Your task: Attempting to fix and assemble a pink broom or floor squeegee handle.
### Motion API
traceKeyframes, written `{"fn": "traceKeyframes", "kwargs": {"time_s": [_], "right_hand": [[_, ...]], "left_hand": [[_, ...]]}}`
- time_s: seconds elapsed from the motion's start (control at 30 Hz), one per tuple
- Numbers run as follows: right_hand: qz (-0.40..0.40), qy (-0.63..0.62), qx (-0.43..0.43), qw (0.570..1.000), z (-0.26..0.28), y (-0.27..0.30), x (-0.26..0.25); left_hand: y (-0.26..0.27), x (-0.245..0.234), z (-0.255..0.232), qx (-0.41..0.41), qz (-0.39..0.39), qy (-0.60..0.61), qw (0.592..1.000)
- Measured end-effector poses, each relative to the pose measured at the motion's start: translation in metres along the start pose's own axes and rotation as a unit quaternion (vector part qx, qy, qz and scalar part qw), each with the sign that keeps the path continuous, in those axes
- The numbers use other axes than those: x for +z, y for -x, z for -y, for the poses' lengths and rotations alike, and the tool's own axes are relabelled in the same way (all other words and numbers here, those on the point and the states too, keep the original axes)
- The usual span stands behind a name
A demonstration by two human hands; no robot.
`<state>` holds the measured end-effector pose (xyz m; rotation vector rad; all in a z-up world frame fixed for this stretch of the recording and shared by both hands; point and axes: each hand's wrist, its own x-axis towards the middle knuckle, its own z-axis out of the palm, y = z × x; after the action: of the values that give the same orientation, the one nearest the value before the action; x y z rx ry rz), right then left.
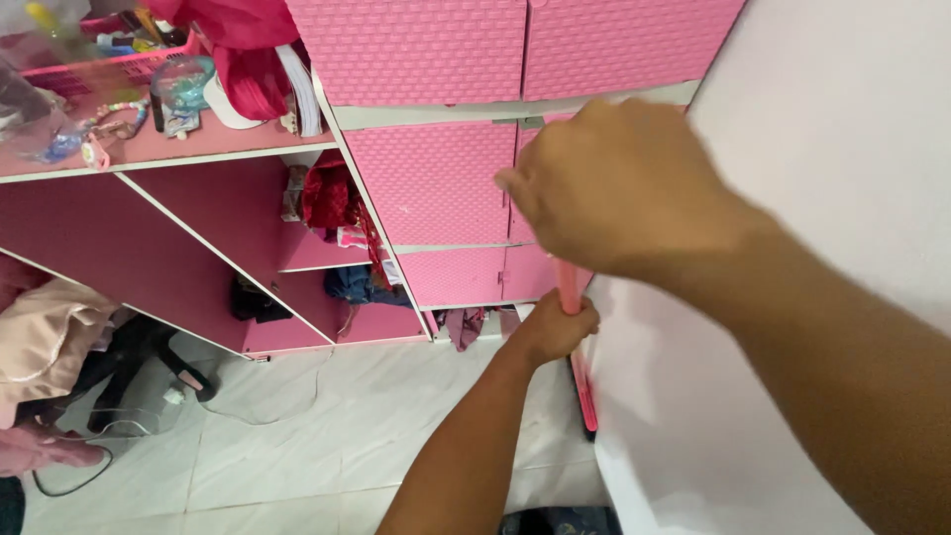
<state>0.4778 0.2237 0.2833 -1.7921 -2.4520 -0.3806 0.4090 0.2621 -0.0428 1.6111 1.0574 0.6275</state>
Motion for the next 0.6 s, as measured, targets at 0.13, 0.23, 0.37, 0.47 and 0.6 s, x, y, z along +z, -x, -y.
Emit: {"fn": "traceKeyframes", "kwargs": {"time_s": [0.13, 0.23, 0.37, 0.47, 0.6], "right_hand": [[0.094, -0.085, 0.005, 0.992, 0.033, -0.017, 0.020], [0.118, -0.151, -0.010, 0.981, 0.040, -0.022, 0.027], [-0.023, -0.166, -0.086, 0.982, 0.026, -0.034, 0.031], [0.006, -0.134, -0.037, 0.990, 0.013, -0.038, -0.002], [0.032, -0.091, 0.018, 0.995, 0.029, -0.044, -0.039]], "left_hand": [[0.006, -0.037, 0.033, -0.006, 0.008, 0.034, 0.999], [0.022, -0.068, 0.035, -0.062, -0.026, -0.019, 0.998], [0.045, -0.098, -0.002, -0.125, -0.083, -0.053, 0.987], [0.050, -0.108, -0.035, -0.108, -0.098, -0.127, 0.981], [0.040, -0.097, -0.050, -0.073, -0.052, -0.114, 0.989]]}}
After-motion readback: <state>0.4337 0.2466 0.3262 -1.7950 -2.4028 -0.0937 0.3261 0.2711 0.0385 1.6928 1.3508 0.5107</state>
